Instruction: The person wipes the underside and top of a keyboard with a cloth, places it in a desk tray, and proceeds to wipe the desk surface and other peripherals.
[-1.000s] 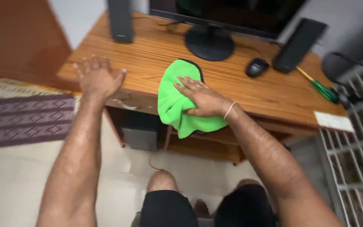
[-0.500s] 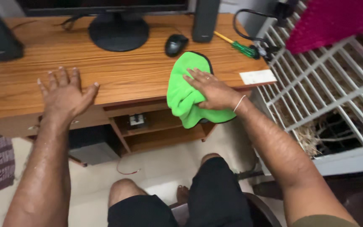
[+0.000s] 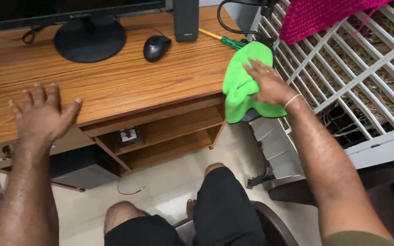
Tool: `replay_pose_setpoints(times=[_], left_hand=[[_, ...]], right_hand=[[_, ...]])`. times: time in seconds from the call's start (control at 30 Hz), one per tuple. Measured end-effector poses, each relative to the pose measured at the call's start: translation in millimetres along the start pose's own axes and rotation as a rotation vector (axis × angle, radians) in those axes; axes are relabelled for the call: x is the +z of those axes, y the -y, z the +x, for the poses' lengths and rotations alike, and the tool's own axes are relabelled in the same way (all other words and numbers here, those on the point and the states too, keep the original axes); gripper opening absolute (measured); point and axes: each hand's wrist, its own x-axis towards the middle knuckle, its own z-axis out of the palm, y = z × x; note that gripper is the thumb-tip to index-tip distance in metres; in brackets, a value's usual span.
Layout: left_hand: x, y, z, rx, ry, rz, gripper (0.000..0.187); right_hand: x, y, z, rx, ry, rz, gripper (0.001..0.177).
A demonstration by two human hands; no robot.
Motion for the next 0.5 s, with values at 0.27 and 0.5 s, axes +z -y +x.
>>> replay_pose_setpoints(times=[0.27, 0.5], left_hand=[[0, 0, -1, -0.01, -0.004, -0.002, 0.096], [1, 3, 0, 0.038, -0.035, 0.01, 0.098]], right_hand=[[19, 5, -20, 0.131, -0.127, -0.1, 0.112], [20, 78, -22, -0.034, -0.092, -0.132, 0.105]])
